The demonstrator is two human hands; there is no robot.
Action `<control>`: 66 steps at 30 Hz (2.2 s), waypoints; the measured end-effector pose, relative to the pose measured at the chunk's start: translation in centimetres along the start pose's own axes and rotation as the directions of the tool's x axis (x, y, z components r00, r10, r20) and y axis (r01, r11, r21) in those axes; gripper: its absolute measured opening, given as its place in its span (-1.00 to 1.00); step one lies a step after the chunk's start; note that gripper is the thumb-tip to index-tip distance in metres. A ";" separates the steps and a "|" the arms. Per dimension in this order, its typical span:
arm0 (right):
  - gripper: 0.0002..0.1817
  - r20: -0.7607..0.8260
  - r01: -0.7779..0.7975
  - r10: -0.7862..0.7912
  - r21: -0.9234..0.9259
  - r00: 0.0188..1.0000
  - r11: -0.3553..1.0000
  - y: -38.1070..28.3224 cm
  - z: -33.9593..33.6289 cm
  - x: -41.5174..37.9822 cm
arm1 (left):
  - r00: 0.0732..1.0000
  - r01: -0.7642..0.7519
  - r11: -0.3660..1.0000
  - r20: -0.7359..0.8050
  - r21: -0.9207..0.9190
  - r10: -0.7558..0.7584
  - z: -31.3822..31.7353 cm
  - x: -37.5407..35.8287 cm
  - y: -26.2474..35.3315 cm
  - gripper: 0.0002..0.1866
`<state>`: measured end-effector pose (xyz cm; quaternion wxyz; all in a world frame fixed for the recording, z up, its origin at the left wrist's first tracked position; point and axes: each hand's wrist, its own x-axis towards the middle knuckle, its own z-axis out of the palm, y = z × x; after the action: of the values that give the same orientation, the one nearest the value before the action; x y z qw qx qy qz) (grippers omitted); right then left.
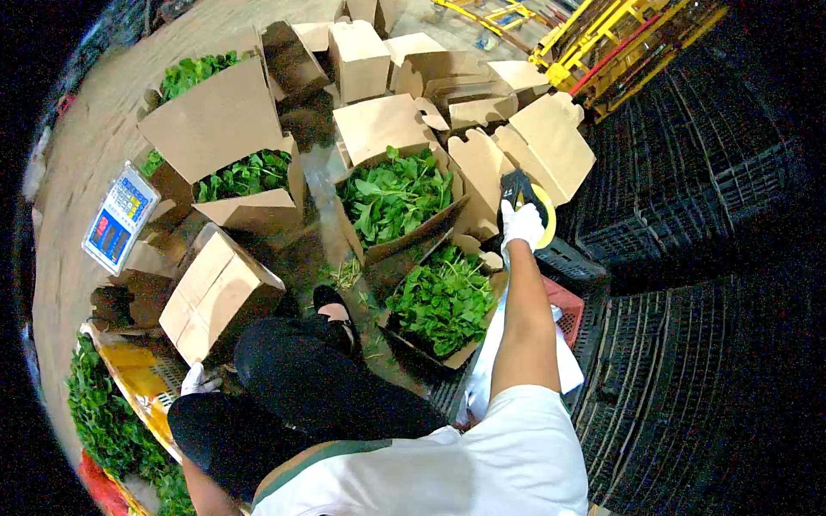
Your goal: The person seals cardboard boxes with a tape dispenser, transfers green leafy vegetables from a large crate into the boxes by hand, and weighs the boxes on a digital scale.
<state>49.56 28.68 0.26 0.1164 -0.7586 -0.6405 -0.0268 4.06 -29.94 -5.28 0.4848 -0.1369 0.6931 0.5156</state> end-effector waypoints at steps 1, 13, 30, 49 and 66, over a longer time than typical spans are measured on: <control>-0.33 0.028 -0.006 0.006 -0.006 1.000 1.000 0.4 0.4 0.5 | 1.000 0.002 0.999 0.022 -0.033 -0.001 0.4 -0.3 0.1 -0.26; -0.44 0.008 0.251 -0.262 0.259 0.965 0.933 -0.5 -5.1 -1.4 | 0.988 0.099 0.989 0.129 -0.109 -0.084 0.4 2.9 -0.6 0.04; -0.61 0.424 -0.306 -0.903 0.871 0.075 0.384 -29.5 0.0 -31.8 | 0.977 -0.091 0.915 0.144 -0.392 0.159 6.3 -0.4 2.5 0.03; -0.46 0.082 -0.215 -0.589 0.964 0.804 -0.159 -0.8 -29.1 -17.9 | 0.356 -0.903 0.419 0.712 0.095 0.606 25.2 -20.0 16.1 -0.32; -0.55 0.330 -0.576 0.730 0.811 0.599 0.106 30.4 -28.6 -38.1 | -0.256 -0.794 0.604 0.936 -0.061 -0.242 36.5 -28.1 -11.8 0.00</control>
<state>75.60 -18.78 16.43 0.5280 -0.7833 -0.1436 0.2951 45.48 -12.82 10.77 0.6630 0.6748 0.2042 0.2517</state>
